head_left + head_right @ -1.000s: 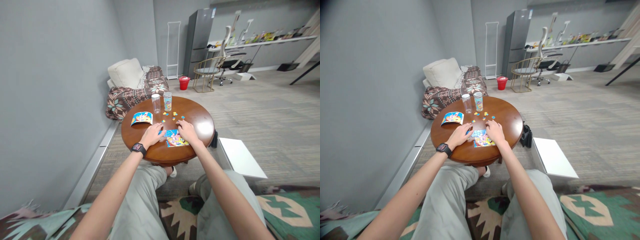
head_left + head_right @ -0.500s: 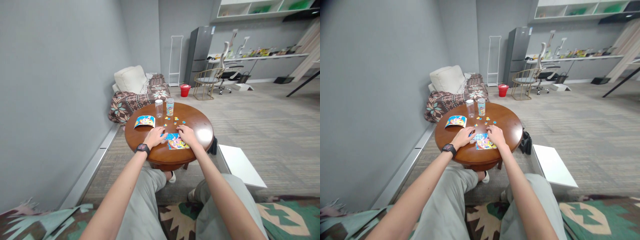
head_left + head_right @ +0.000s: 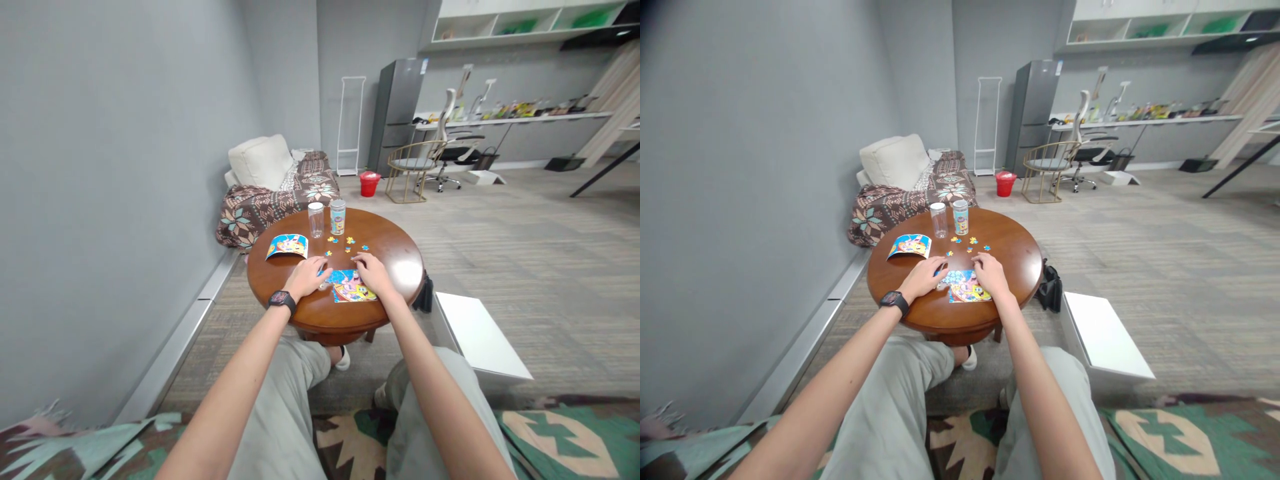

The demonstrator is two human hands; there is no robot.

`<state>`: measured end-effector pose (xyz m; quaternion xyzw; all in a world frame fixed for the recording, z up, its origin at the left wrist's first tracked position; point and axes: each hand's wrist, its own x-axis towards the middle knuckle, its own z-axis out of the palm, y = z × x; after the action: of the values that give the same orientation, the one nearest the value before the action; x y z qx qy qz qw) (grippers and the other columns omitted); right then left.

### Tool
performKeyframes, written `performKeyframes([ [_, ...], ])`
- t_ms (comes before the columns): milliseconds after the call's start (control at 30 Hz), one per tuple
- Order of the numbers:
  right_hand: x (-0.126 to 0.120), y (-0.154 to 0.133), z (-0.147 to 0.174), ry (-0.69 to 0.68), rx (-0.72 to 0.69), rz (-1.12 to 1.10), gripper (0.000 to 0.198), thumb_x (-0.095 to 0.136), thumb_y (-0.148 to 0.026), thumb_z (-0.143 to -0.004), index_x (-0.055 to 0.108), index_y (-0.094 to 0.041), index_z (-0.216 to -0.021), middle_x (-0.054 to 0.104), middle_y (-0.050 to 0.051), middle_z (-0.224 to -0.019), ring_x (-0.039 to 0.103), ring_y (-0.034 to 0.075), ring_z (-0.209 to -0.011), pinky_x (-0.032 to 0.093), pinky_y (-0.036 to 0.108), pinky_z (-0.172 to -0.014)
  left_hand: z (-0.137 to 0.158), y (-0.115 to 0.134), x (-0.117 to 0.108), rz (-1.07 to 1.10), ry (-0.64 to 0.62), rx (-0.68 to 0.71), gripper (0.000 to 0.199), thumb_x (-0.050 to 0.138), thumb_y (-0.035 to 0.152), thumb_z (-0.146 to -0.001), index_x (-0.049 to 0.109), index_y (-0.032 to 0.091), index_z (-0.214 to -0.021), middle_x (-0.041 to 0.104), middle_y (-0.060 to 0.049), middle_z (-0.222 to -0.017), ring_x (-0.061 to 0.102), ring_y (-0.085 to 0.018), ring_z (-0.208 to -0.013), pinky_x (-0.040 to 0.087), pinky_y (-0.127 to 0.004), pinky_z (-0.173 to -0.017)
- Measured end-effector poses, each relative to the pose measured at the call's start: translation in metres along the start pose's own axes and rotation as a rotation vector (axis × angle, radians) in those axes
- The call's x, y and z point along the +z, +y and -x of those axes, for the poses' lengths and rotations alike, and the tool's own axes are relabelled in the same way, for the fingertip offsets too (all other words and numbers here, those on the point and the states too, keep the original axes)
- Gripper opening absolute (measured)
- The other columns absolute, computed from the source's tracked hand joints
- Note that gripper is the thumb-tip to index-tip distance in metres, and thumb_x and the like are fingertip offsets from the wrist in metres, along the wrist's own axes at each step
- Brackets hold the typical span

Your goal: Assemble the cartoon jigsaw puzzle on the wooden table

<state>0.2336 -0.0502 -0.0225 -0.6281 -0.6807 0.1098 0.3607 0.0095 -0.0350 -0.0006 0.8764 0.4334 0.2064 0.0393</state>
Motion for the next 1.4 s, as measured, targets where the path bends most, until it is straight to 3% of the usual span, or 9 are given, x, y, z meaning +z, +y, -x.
performKeyframes([
  [133,-0.001,-0.002,0.001,-0.003,0.026,0.002,0.033,0.043,-0.016,-0.092,0.076,-0.019,-0.095,0.07,0.01,-0.125,0.06,0.022,-0.124,0.042,0.039,-0.111,0.003,-0.001,-0.001,0.051,0.004,-0.007,0.04,0.043,0.04,-0.1,0.062,0.014,-0.125,0.067,-0.014,-0.129,0.062,-0.025,-0.122,0.046,-0.04,-0.107],
  [300,0.0,-0.003,0.001,-0.021,0.016,0.012,0.036,0.043,-0.015,-0.091,0.077,-0.017,-0.103,0.071,0.009,-0.124,0.06,0.022,-0.125,0.042,0.037,-0.112,-0.008,-0.014,-0.004,0.282,-0.002,-0.145,0.039,0.039,0.041,-0.101,0.058,0.019,-0.127,0.069,-0.011,-0.128,0.064,-0.024,-0.121,0.047,-0.038,-0.105],
  [467,0.0,-0.001,0.0,-0.013,-0.02,0.0,0.036,0.044,-0.016,-0.09,0.077,-0.021,-0.103,0.073,0.006,-0.121,0.062,0.023,-0.121,0.045,0.04,-0.11,-0.042,-0.031,0.001,0.49,0.049,-0.37,0.027,0.041,0.023,-0.095,0.059,0.018,-0.115,0.077,-0.007,-0.095,0.072,-0.02,-0.095,0.054,-0.036,-0.093],
  [667,-0.002,0.002,-0.001,-0.032,-0.032,-0.005,0.034,0.046,-0.017,-0.089,0.075,-0.021,-0.106,0.072,0.007,-0.122,0.062,0.024,-0.118,0.045,0.042,-0.109,-0.046,-0.033,0.014,0.316,0.295,-0.228,0.024,0.043,0.012,-0.086,0.065,0.018,-0.095,0.072,-0.008,-0.098,0.067,-0.02,-0.096,0.054,-0.038,-0.093],
  [867,-0.001,0.001,0.0,-0.038,-0.018,0.039,0.033,0.046,-0.017,-0.089,0.074,-0.019,-0.106,0.067,0.01,-0.132,0.058,0.025,-0.126,0.042,0.043,-0.111,-0.04,-0.03,0.015,0.299,0.136,-0.143,0.031,0.047,0.023,-0.09,0.072,0.016,-0.107,0.07,-0.011,-0.125,0.063,-0.025,-0.121,0.045,-0.042,-0.111],
  [1000,-0.002,-0.003,0.001,-0.075,-0.04,0.11,0.037,0.044,-0.017,-0.092,0.073,-0.017,-0.113,0.064,0.013,-0.135,0.055,0.025,-0.13,0.04,0.042,-0.113,-0.041,-0.032,0.016,0.329,0.032,-0.151,0.032,0.048,0.03,-0.093,0.078,0.018,-0.096,0.072,-0.009,-0.125,0.061,-0.027,-0.126,0.044,-0.044,-0.113],
  [1167,-0.004,-0.009,0.004,-0.08,-0.058,0.16,0.038,0.042,-0.018,-0.093,0.071,-0.019,-0.118,0.064,0.012,-0.134,0.056,0.026,-0.128,0.04,0.045,-0.112,-0.039,-0.03,0.014,0.335,0.05,-0.14,0.028,0.051,0.023,-0.089,0.078,0.019,-0.091,0.074,-0.006,-0.122,0.066,-0.024,-0.117,0.048,-0.039,-0.109],
  [1333,-0.005,-0.008,0.003,-0.076,-0.072,0.11,0.036,0.044,-0.02,-0.093,0.073,-0.017,-0.113,0.062,0.012,-0.135,0.058,0.028,-0.124,0.041,0.044,-0.112,-0.038,-0.026,0.014,0.393,0.053,-0.148,0.037,0.056,0.028,-0.09,0.072,0.015,-0.12,0.07,-0.011,-0.129,0.063,-0.025,-0.124,0.046,-0.038,-0.111],
  [1400,-0.004,-0.006,0.002,-0.065,-0.092,0.049,0.035,0.044,-0.02,-0.092,0.075,-0.017,-0.109,0.063,0.011,-0.131,0.061,0.026,-0.119,0.044,0.041,-0.109,-0.038,-0.027,0.015,0.398,0.03,-0.138,0.035,0.056,0.028,-0.09,0.073,0.014,-0.117,0.069,-0.011,-0.129,0.059,-0.026,-0.129,0.043,-0.04,-0.114],
])
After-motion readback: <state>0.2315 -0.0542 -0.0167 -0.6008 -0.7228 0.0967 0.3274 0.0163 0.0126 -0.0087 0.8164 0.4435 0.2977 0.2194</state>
